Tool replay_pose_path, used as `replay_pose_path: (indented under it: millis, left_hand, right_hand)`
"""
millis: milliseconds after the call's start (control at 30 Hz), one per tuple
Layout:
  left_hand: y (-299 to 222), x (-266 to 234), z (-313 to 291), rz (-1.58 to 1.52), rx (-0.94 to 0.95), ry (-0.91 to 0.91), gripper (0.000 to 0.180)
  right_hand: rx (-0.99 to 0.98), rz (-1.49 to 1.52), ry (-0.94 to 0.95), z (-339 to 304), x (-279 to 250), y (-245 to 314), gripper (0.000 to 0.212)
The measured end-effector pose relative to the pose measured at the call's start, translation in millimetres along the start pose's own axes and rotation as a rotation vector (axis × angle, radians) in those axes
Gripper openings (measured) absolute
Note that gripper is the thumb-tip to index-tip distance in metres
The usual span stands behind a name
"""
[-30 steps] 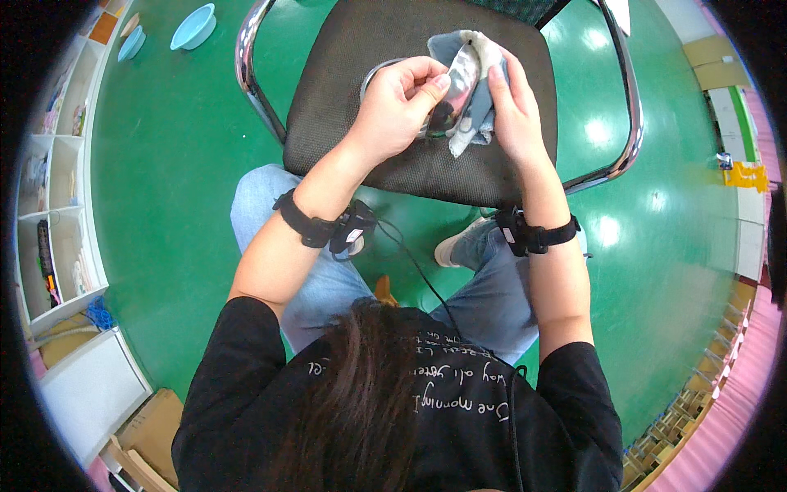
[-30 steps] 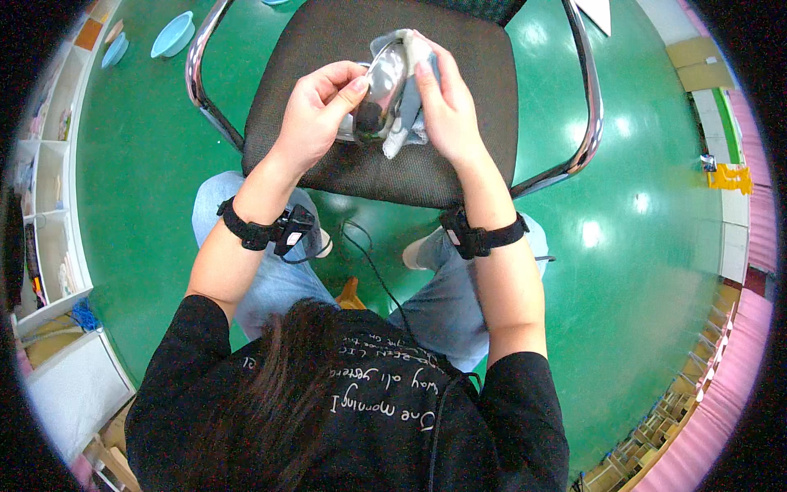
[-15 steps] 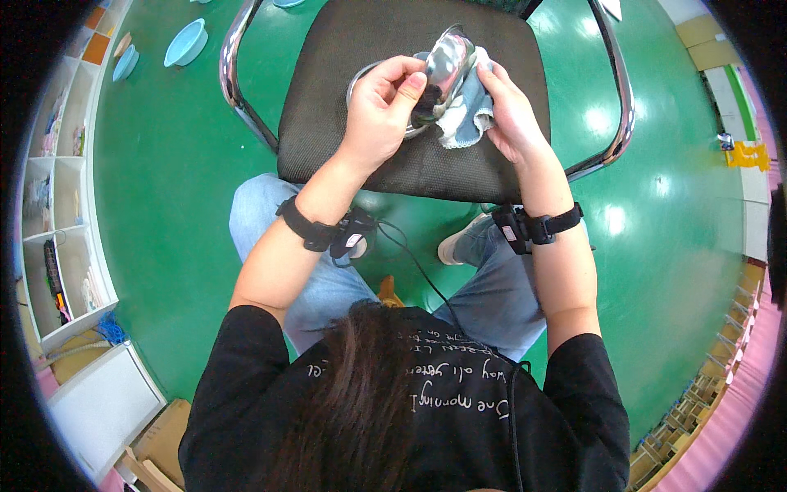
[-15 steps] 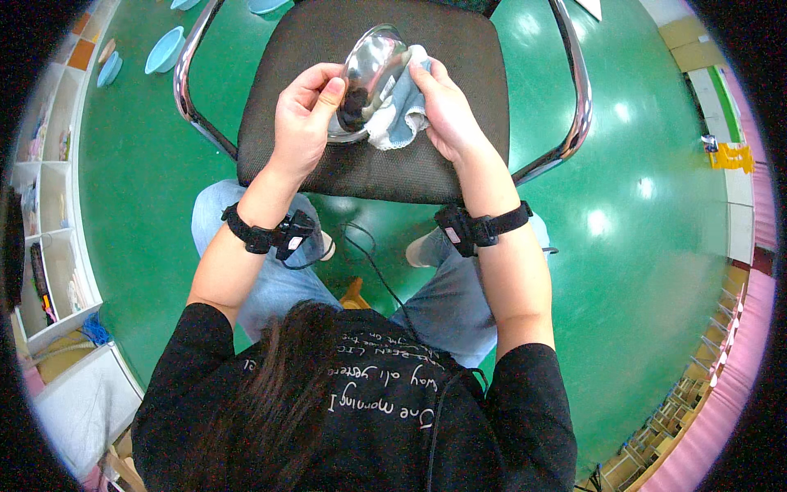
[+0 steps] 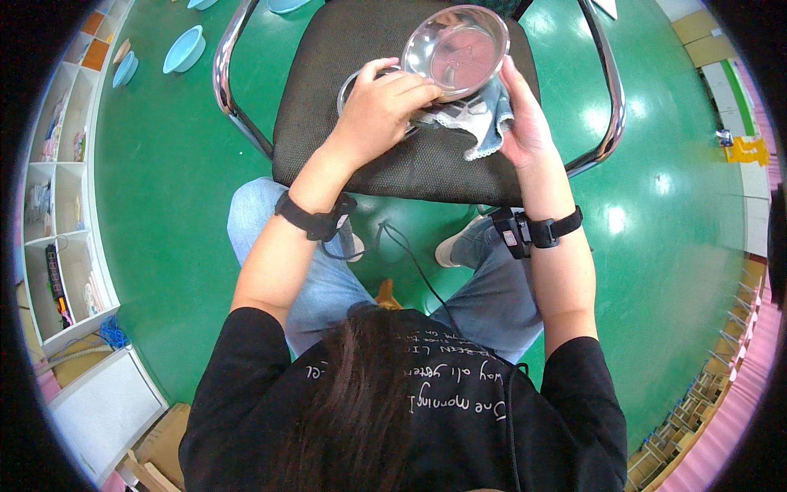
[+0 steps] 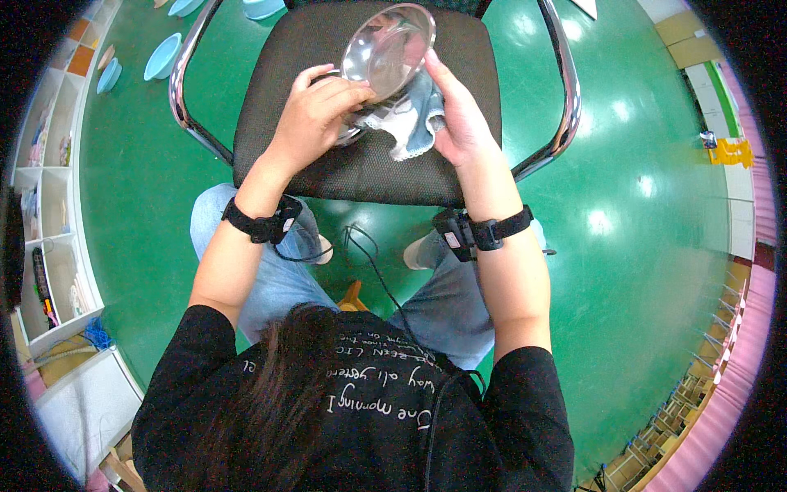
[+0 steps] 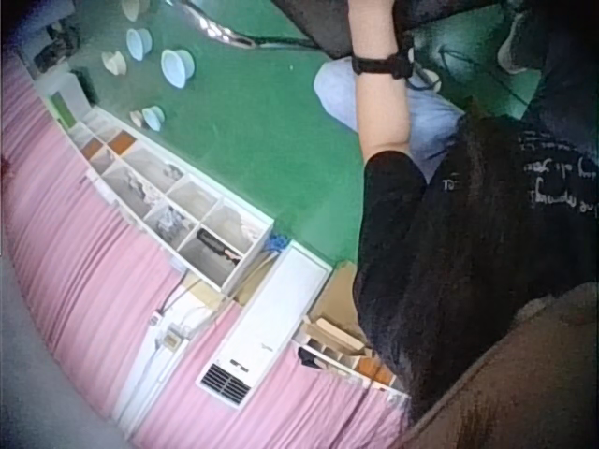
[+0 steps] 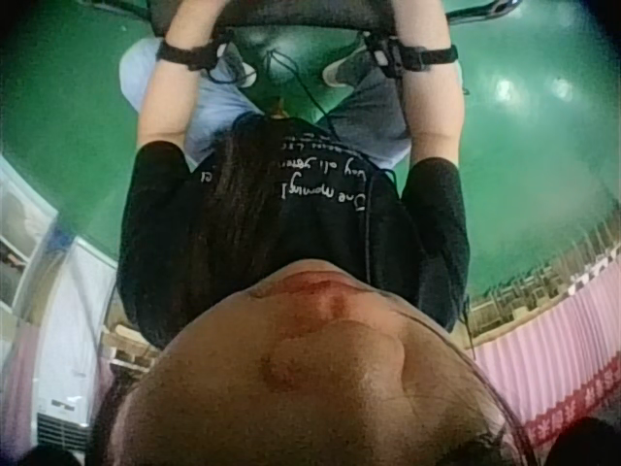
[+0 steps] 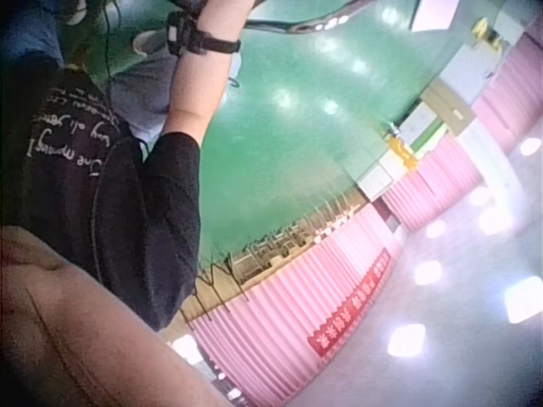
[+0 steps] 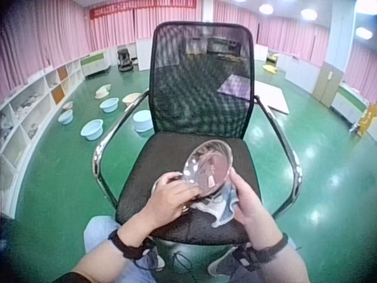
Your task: The person picks up two metal bowls and a cloth from a white shelf, walks over to a chair, sits down, and wipes the inside and outside of both bowls with the cloth.
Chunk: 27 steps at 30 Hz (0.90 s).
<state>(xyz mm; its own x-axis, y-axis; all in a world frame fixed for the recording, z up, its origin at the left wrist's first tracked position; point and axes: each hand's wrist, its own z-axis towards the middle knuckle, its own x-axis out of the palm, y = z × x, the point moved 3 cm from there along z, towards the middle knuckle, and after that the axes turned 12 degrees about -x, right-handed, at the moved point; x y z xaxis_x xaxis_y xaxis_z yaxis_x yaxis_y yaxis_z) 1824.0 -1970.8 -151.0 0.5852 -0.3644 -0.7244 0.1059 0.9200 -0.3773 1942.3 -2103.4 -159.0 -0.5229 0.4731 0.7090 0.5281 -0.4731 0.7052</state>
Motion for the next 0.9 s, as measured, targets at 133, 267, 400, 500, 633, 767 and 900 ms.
replay_pose_path:
  millis: [133,267,400,500,633,767,900]
  left_hand:
    - [4,-6,0,0.221,0.062,-0.013,0.026]
    - [9,-12,2,0.064,-0.008,-0.031,0.023]
    - [6,-18,1,-0.222,-0.206,-0.233,0.038]
    - [23,-5,-3,-0.602,-0.361,-0.136,0.059]
    - [25,2,-7,-1.366,-0.750,0.107,0.055]
    - [22,8,-10,-1.351,-0.845,0.191,0.049]
    - [13,12,-13,-1.163,-0.880,0.132,0.044]
  right_hand:
    - [-0.048,-0.073,-0.020,3,-13,6,0.038]
    - [-0.094,-0.187,-0.072,5,-20,12,0.035]
    - [-0.154,-0.175,-0.050,4,-16,18,0.035]
    - [-0.141,-0.201,-0.011,7,-18,16,0.036]
    - [-0.152,-0.303,-0.017,6,-20,10,0.036]
    - [-0.328,-0.681,-0.100,8,-25,9,0.033]
    - [-0.646,-0.855,-0.249,10,-26,18,0.033]
